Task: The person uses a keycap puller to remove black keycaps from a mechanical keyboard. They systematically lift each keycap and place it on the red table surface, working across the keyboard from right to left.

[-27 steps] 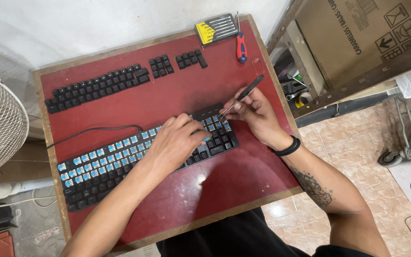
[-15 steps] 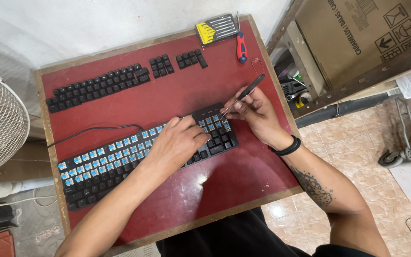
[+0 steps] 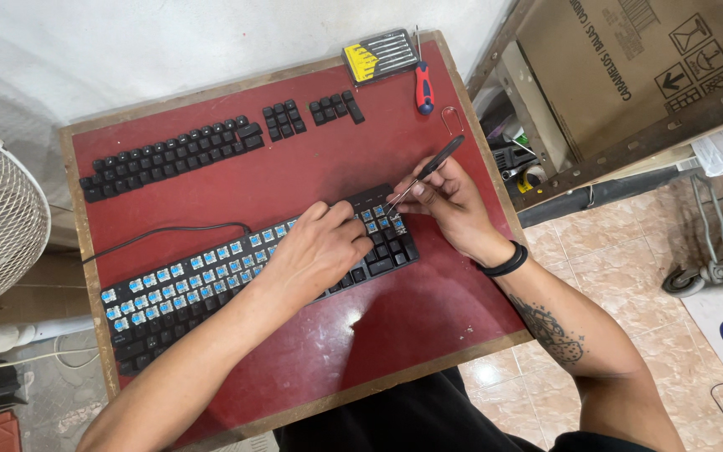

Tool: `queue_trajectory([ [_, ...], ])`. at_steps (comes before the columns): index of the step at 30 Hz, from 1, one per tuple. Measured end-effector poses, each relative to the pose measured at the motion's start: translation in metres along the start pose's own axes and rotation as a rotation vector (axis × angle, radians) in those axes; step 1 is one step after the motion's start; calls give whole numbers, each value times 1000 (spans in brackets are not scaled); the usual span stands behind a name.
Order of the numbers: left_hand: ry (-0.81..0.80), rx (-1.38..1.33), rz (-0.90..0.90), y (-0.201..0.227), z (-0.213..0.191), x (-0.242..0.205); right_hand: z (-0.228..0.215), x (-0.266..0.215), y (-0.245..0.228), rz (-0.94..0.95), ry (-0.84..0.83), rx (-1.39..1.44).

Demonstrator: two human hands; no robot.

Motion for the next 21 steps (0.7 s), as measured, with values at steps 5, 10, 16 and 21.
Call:
queue_trajectory([
  [5, -80, 83, -45, 2, 12, 4, 1, 0, 2, 11, 1, -1],
  [10, -120, 76, -34, 15, 9, 17, 2, 0, 1, 8, 0, -11],
  [16, -162, 113, -72, 8, -4, 5, 0, -1, -5, -7, 2, -14],
  [21, -73, 53, -89, 4, -3, -12, 2, 1, -2, -11, 4, -26],
])
Point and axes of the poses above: each hand's wrist, its own x-axis towards the middle knuckle, its own z-axis out of the palm, y = z × x, the point moved 4 cm from there along x, towards the middle knuckle
